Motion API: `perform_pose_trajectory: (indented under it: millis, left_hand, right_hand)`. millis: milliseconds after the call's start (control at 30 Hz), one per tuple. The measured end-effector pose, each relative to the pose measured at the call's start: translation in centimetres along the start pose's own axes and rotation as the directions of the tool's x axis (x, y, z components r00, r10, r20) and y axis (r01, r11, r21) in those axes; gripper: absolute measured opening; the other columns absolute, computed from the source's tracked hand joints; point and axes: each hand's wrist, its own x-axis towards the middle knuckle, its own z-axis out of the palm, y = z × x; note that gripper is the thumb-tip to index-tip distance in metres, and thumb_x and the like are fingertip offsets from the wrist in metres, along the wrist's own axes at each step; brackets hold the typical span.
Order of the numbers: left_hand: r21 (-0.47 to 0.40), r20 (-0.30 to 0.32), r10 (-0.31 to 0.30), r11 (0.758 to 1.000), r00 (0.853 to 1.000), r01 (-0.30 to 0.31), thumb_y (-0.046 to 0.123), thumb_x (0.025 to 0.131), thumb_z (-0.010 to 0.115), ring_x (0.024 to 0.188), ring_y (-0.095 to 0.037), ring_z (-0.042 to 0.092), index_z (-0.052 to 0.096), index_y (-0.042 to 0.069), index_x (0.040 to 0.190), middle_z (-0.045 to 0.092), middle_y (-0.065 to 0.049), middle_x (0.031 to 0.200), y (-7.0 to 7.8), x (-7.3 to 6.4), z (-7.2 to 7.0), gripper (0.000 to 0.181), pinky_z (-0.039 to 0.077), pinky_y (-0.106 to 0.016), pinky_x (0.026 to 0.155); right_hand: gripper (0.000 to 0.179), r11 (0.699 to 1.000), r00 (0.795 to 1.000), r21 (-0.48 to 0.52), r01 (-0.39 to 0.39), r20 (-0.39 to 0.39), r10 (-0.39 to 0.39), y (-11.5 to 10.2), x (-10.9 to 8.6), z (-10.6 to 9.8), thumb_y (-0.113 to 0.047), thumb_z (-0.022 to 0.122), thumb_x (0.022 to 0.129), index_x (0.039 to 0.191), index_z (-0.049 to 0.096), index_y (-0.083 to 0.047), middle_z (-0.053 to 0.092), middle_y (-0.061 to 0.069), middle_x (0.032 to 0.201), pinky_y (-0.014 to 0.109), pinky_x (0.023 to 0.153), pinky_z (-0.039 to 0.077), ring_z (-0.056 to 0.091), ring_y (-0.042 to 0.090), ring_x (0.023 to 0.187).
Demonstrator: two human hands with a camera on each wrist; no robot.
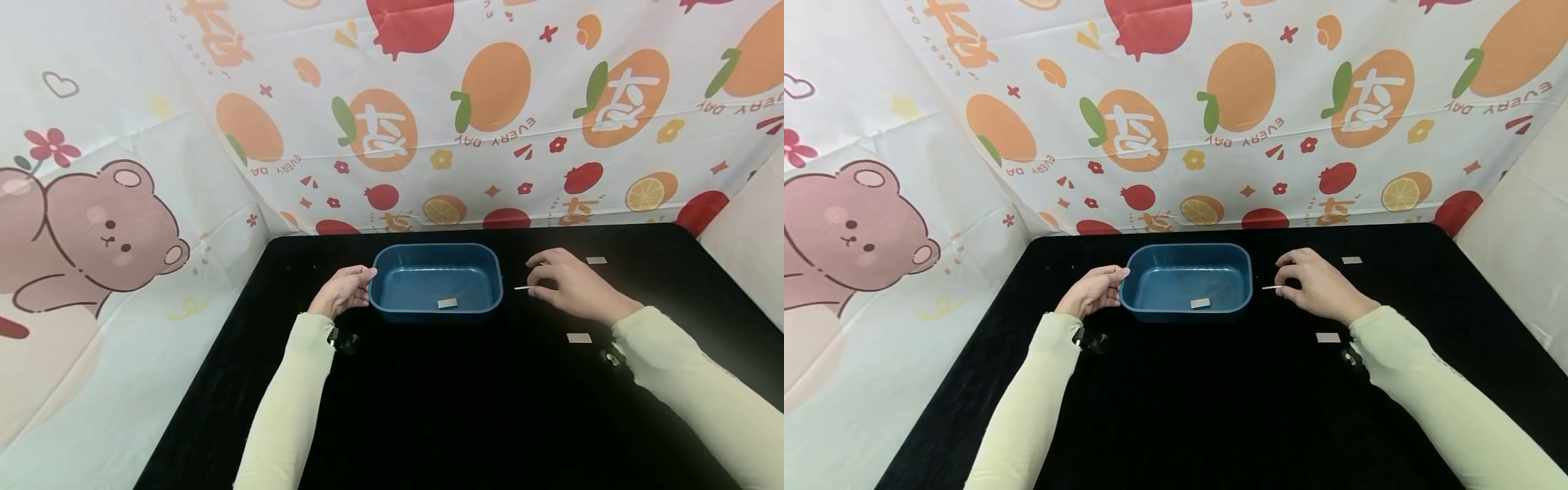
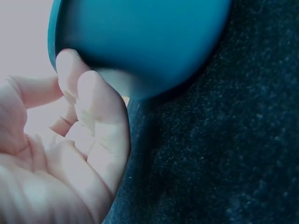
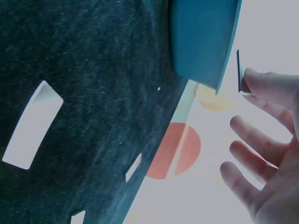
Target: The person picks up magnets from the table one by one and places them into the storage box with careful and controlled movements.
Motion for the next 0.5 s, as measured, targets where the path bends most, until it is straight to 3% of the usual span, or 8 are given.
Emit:
perform_pose_trajectory:
  millis: [300,500]
  left_hand:
    - [-0.009,0.009,-0.001,1.0,1.0,0.001,0.031,0.103,0.054,0.055,-0.01,0.055,0.055,0.013,0.088,0.056,0.003,0.064,-0.1,0.2,0.1,0.024,0.052,-0.023,0.057]
    - [-0.006,0.017,0.006,1.0,1.0,-0.006,0.032,0.104,0.053,0.056,-0.01,0.056,0.053,0.013,0.087,0.057,0.003,0.067,-0.3,0.3,-0.1,0.025,0.052,-0.023,0.058]
  right_hand:
    - [0.009,0.999,0.999,-0.008,0.032,-0.034,-0.033,-0.5,0.6,-0.7,-0.012,0.078,0.084,0.092,0.074,-0.012,0.065,0.015,0.121,0.057,0.101,0.045,0.052,0.034,0.117]
    - [0.009,1.0,1.0,-0.004,0.014,-0.024,-0.014,-0.9,1.4,-0.9,-0.013,0.077,0.085,0.093,0.074,-0.011,0.064,0.016,0.123,0.058,0.103,0.044,0.05,0.035,0.121]
